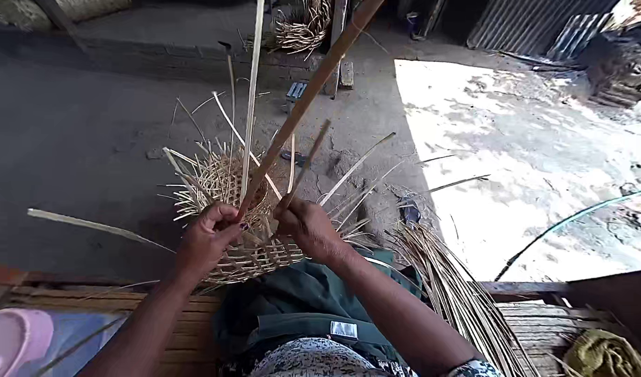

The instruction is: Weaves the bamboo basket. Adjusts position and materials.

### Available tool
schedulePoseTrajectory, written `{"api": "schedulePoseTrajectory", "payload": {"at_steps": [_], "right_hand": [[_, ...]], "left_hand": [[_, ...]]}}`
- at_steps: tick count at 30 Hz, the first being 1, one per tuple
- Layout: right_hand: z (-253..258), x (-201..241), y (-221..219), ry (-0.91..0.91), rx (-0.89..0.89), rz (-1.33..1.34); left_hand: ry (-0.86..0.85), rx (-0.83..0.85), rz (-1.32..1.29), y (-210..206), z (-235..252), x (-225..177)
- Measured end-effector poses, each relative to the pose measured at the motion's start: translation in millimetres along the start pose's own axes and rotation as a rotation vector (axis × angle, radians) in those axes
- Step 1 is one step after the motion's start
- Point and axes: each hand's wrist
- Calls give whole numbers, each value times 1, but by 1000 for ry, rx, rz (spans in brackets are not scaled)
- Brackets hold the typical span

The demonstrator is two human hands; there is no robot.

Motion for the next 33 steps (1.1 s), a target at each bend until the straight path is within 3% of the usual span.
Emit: {"api": "schedulePoseTrajectory", "payload": {"at_steps": [5, 9, 15, 17, 20, 23, 29, 33], "right_hand": [[-8, -27, 0, 465, -94, -71], [-13, -20, 2, 563, -57, -270], [-14, 12, 1, 314, -66, -810], [-13, 18, 11, 234, 15, -734], [-5, 18, 32, 91, 213, -367], [3, 15, 37, -40, 344, -151], [8, 6, 41, -134, 345, -118], [11, 13, 36, -101, 313, -268]], "left_hand": [[-344, -157, 669, -5, -5, -8], [-450, -192, 840, -14, -6, -10], [-451, -157, 761, -28, -12, -24], [-276, -78, 553, -22, -13, -28], [88, 130, 42, -5, -7, -38], [214, 201, -150, -3, -7, -41], [-73, 167, -215, -4, -6, -15], [-442, -79, 360, -22, -16, -30]]}}
Point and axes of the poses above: each hand's wrist, its own z-axis towards the middle knuckle, its own y-axis out of the back of the hand, x = y × z, and after that the axes turned 12 degrees about y, right-handed
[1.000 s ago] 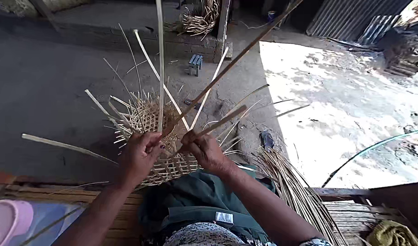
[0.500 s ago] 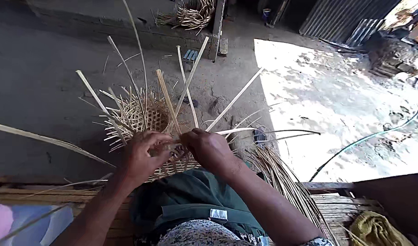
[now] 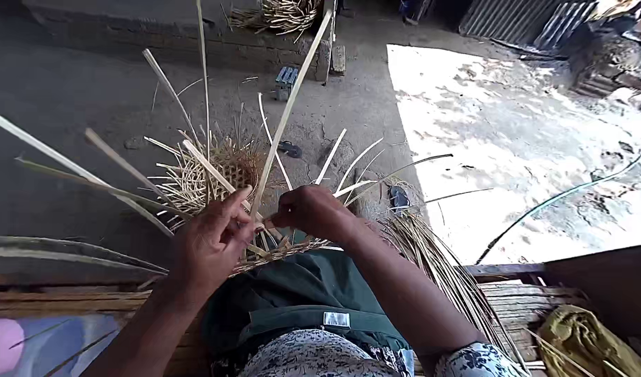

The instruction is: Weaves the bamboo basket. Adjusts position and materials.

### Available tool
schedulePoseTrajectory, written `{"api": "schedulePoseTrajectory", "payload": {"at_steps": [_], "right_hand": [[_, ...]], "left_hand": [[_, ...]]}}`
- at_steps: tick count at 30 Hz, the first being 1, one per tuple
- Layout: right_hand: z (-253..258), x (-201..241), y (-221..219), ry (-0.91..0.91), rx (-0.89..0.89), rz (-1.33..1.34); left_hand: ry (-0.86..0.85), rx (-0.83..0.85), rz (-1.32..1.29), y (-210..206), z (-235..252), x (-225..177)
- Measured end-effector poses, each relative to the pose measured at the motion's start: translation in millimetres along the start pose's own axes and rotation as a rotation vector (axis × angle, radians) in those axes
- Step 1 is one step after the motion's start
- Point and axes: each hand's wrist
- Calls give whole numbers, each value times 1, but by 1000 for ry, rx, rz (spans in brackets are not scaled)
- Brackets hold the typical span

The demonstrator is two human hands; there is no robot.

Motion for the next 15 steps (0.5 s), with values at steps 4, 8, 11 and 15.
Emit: {"api": "schedulePoseTrajectory", "payload": {"at_steps": [4, 8, 11, 15], "right_hand": [[-7, 23, -20, 74, -266, -219], [-18, 13, -43, 193, -566, -400], [-13, 3, -59, -4, -526, -517], [-2, -3, -67, -42, -520, -499]], "left_hand": [[-169, 135, 417, -11, 19, -17], [7, 228, 483, 5, 43, -10], [105, 181, 421, 0, 41, -7], [168, 143, 331, -10, 32, -2]]}}
Point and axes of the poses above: each hand's wrist, its own z-axis towards the middle knuckle, its own y-axis out of the back of the hand, x = y × z, and after that the axes turned 12 degrees about y, right-handed
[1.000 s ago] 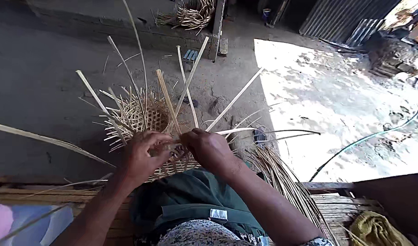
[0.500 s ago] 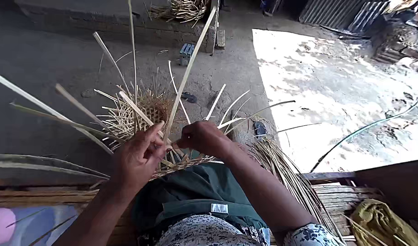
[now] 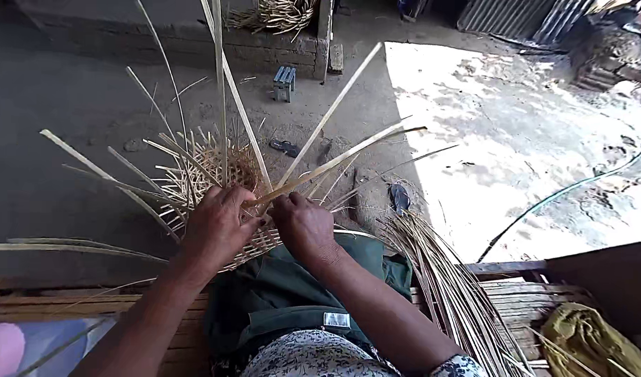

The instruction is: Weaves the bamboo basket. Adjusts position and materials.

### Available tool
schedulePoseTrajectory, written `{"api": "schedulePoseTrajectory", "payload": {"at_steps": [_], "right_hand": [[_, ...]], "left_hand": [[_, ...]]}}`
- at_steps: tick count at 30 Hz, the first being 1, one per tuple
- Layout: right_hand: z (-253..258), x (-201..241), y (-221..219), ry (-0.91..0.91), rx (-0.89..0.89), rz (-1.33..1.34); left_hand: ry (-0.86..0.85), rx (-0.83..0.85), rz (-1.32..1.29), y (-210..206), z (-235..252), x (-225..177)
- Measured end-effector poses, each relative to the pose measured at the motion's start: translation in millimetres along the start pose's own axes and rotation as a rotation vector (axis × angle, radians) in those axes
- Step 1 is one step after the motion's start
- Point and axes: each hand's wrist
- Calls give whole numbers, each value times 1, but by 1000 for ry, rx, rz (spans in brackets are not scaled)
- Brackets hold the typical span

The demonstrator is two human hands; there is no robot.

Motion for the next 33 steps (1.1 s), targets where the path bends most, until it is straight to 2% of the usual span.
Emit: {"api": "schedulePoseTrajectory", "payload": {"at_steps": [7, 10, 12, 14, 17, 19, 22, 24, 27, 29, 31, 33], "right_hand": [[26, -12, 3, -77, 174, 491], [29, -30, -6, -154, 229, 859], [23, -36, -12, -207, 185, 1168], [14, -40, -21, -110, 86, 1277], [6, -40, -27, 146, -23, 1048], [6, -34, -24, 256, -45, 789], [9, -18, -22, 239, -24, 426], [9, -14, -20, 184, 52, 366], [15, -21, -7, 134, 140, 535], [17, -22, -1, 122, 178, 635], [17, -18, 0, 88, 212, 663], [18, -15, 4, -6, 279, 694]], "left_hand": [[74, 36, -141, 3, 2, 17], [118, 40, -181, 1, 5, 24], [148, 34, -195, -1, 7, 30], [75, -18, -152, -6, 10, 37], [-130, -141, 41, -13, 11, 38], [-181, -162, 157, -13, 10, 32], [-217, -173, 209, -15, 7, 22], [-143, -111, 104, -12, 6, 19], [160, 97, -194, 4, 11, 20], [307, 225, -276, 14, 17, 21], [366, 259, -326, 14, 17, 19], [350, 247, -420, 12, 13, 18]]}}
Point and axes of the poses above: each hand's wrist, its own z-axis towards the middle knuckle, its own y-axis out of the back of the hand, x = y × z, and after that the axes turned 12 degrees about y, right-handed
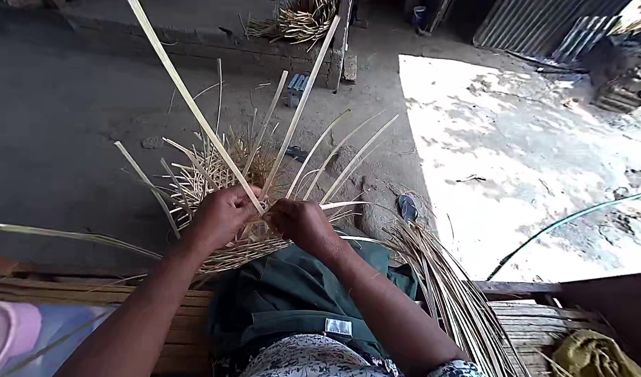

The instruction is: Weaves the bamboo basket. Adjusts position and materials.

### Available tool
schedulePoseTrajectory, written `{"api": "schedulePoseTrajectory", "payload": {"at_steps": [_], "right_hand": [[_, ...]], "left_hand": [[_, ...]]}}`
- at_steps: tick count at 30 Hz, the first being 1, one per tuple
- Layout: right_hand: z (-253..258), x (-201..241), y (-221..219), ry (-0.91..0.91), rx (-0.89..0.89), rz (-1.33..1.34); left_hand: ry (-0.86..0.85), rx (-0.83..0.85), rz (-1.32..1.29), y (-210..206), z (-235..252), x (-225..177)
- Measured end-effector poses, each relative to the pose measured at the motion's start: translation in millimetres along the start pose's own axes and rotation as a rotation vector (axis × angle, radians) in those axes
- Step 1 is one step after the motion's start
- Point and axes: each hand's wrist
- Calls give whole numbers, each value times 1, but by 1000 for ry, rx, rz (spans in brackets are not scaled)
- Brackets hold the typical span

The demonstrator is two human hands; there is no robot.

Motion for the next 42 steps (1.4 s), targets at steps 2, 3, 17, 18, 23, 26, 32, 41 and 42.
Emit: {"api": "schedulePoseTrajectory", "payload": {"at_steps": [2, 3, 17, 18, 23, 26, 32, 41, 42], "right_hand": [[1, 2, 7, -114, 22, 49], [1, 2, 9, -159, 22, 73], [-41, -56, -31, -73, -498, 366], [-43, -58, -33, -132, -493, 418], [-30, -56, -35, -320, -589, 755], [-19, -58, -30, -394, -514, 828], [-9, -61, -19, -246, -167, 767], [1, -56, -20, -352, -140, 829], [2, -60, -18, -346, -109, 855]], "left_hand": [[-146, 5, -70, -3, -4, 8], [-232, -1, -89, -6, -5, 15], [-467, -51, 746, -8, 14, -14], [-443, -46, 734, -9, 15, -15], [-398, -66, 676, -16, 14, -16], [-390, -65, 659, -13, 14, -13], [-380, -8, 624, -3, 14, -7], [-409, -15, 503, -5, 17, 1], [-407, -17, 501, -5, 19, 2]]}}
Point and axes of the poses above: each hand's wrist, its own z-axis towards the middle knuckle, its own y-axis out of the back of the hand, x = y × z, and after that the axes turned 12 degrees about y, right-handed
